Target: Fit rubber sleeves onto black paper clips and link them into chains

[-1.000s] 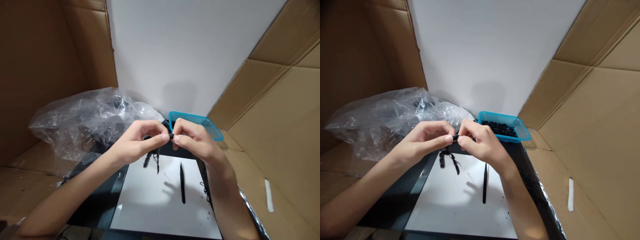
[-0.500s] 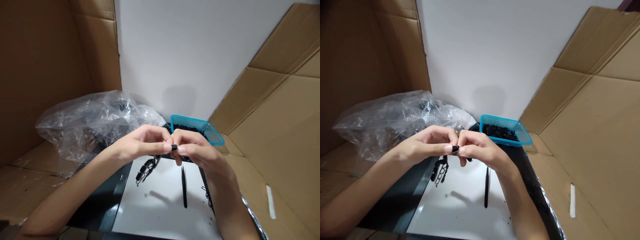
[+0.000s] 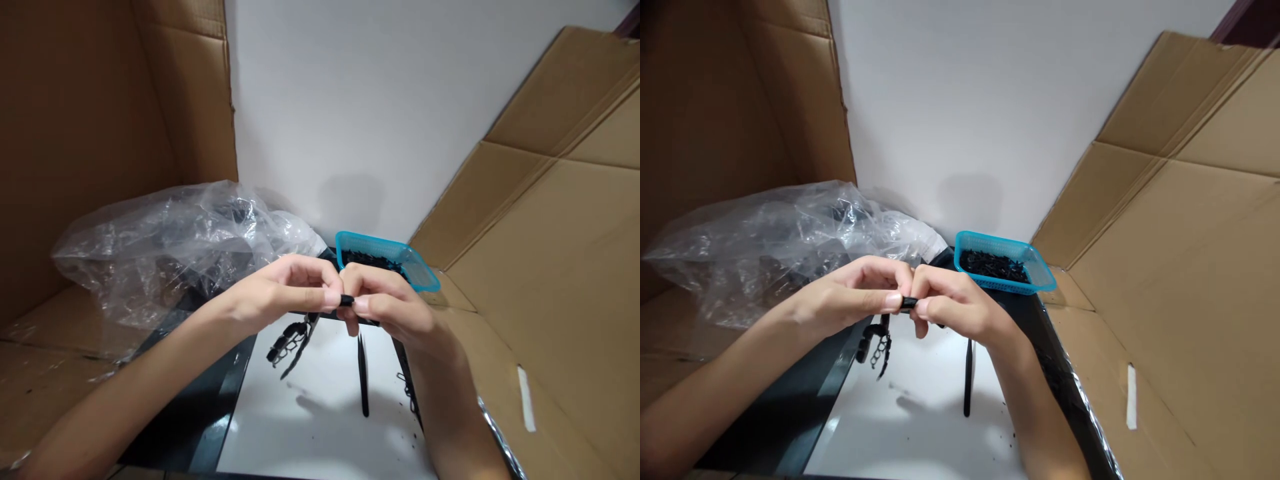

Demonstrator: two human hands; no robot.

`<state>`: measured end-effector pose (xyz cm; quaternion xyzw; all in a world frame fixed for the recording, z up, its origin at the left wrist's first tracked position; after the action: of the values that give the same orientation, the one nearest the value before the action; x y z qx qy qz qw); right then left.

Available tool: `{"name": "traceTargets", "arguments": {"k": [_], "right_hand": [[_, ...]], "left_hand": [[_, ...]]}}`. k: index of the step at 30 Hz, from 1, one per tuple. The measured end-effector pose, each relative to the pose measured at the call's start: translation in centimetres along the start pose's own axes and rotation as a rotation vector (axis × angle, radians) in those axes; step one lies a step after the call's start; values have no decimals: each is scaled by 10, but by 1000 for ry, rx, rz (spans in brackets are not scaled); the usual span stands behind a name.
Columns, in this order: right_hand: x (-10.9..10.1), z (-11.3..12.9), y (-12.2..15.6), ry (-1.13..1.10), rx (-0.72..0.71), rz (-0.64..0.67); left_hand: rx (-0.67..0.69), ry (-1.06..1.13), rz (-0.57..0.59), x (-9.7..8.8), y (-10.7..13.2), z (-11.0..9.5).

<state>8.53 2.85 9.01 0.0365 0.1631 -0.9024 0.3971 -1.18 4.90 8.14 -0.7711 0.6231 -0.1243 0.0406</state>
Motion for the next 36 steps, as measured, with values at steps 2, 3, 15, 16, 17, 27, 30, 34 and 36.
{"name": "traceTargets", "arguments": {"k": [2, 3, 15, 16, 17, 27, 30, 34, 36], "right_hand": [[-2, 0, 0, 65, 6, -23], [-3, 0, 1, 90, 13, -36], [-19, -19, -4, 90, 0, -150], [-22, -19, -5, 105, 2, -176], [-25, -20, -5, 121, 12, -199], [-23, -9, 7, 347, 208, -214], [-21, -3, 9, 413, 236, -195], [-14, 3, 8, 669, 313, -91], [-10, 6, 8, 830, 354, -79]], "left_hand": [[25, 76, -15, -1, -2, 3], [35, 111, -29, -1, -3, 5], [103, -87, -194, -20, -5, 5], [132, -261, -251, -21, -3, -3], [158, -457, -327, -22, 1, -12], [277, -663, -651, -25, 14, -24], [404, -331, -763, -42, 23, -26], [437, -263, -765, -41, 28, -38], [426, -313, -740, -34, 29, -42]]}}
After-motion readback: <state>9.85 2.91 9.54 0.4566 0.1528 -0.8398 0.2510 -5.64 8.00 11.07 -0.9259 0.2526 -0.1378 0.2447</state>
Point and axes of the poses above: each hand's wrist, its own y-axis away from the middle knuckle, its own x-axis out of the palm, z = x × y, the point moved 6 cm from there along -y, towards the middle knuckle, and after that the axes turned 15 degrees about z, right-handed, at the moved point
